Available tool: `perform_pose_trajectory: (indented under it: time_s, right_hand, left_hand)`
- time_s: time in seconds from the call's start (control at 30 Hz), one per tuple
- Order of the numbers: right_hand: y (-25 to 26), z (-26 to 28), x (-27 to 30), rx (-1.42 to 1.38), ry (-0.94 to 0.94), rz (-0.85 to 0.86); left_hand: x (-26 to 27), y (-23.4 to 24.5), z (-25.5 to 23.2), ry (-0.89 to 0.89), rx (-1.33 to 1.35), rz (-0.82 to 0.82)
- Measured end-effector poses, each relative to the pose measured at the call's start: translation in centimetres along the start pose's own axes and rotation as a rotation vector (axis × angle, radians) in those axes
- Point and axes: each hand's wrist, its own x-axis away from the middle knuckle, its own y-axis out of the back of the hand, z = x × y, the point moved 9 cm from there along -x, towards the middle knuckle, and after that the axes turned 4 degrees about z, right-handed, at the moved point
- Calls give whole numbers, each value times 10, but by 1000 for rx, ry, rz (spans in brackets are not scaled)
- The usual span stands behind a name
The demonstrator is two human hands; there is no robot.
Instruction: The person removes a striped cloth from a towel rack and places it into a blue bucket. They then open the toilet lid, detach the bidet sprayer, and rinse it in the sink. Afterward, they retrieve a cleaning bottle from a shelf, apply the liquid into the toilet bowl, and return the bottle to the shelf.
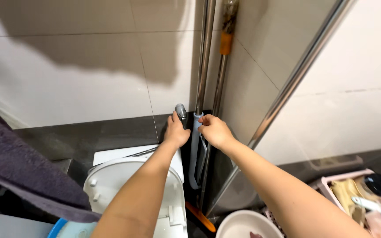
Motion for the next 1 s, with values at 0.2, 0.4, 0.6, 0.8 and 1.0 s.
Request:
perform_pose_trajectory:
  time_s: [0.2, 0.4, 0.6, 0.8, 1.0]
  right_hand:
    - [10, 7, -14, -48, -22, 29]
    - [18, -6, -21, -44, -68, 10]
    - [22, 0, -21, -35, 2, -15]
    - [15, -5, -25, 13, -4, -2]
    - [7, -9, -30, 51, -17, 3]
  left_hand:
    - [-34, -24, 22, 190, 164, -24]
    - [-60, -34, 23, 137, 150, -101]
    - [-56, -22, 12, 108, 186, -149]
    - [-17, 8, -4, 9, 240, -175]
    - [3, 16, -11, -99, 152, -146]
